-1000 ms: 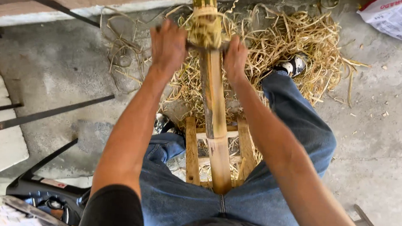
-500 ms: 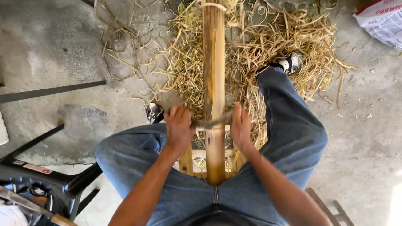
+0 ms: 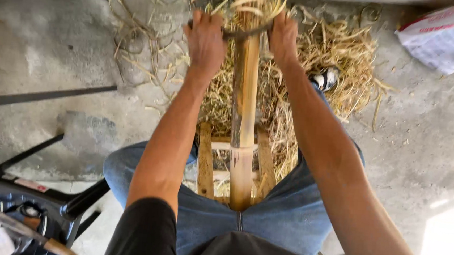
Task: The recorder uses a curved blade to shave or strip the outer layer of a bamboo pole.
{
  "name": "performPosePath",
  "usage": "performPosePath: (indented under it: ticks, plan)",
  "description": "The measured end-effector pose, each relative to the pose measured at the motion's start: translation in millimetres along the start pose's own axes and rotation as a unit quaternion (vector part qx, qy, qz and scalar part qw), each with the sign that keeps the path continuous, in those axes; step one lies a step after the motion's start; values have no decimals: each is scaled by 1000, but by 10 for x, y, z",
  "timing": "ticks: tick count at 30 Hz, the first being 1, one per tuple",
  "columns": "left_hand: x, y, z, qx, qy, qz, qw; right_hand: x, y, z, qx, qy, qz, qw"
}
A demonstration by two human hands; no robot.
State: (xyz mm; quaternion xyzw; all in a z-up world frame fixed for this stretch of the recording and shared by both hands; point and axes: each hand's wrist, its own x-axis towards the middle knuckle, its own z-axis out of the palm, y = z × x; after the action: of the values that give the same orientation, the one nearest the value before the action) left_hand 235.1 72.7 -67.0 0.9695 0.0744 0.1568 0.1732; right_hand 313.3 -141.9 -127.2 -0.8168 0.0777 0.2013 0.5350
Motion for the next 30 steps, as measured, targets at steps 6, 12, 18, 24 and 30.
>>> performPosePath:
  ticks: [6, 12, 18, 24, 30]
  plan:
    - [-1683, 370, -794, -152, -46, -30, 987, -1792, 17, -44, 103, 2, 119, 987]
    - [-2241, 395, -937, -160, -79, -38, 983, -2626, 347, -67, 39, -29, 3, 999]
    - [-1434, 112, -432, -134, -84, -12, 987, -1572, 629, -9, -160, 120, -228, 953]
    - [-781, -88, -174, -83, -54, 15, 995, -921, -31, 15, 50, 26, -25, 998]
    - [253, -290, 627, -5, 10, -21, 1000, 298, -137, -25, -155, 43, -137, 977]
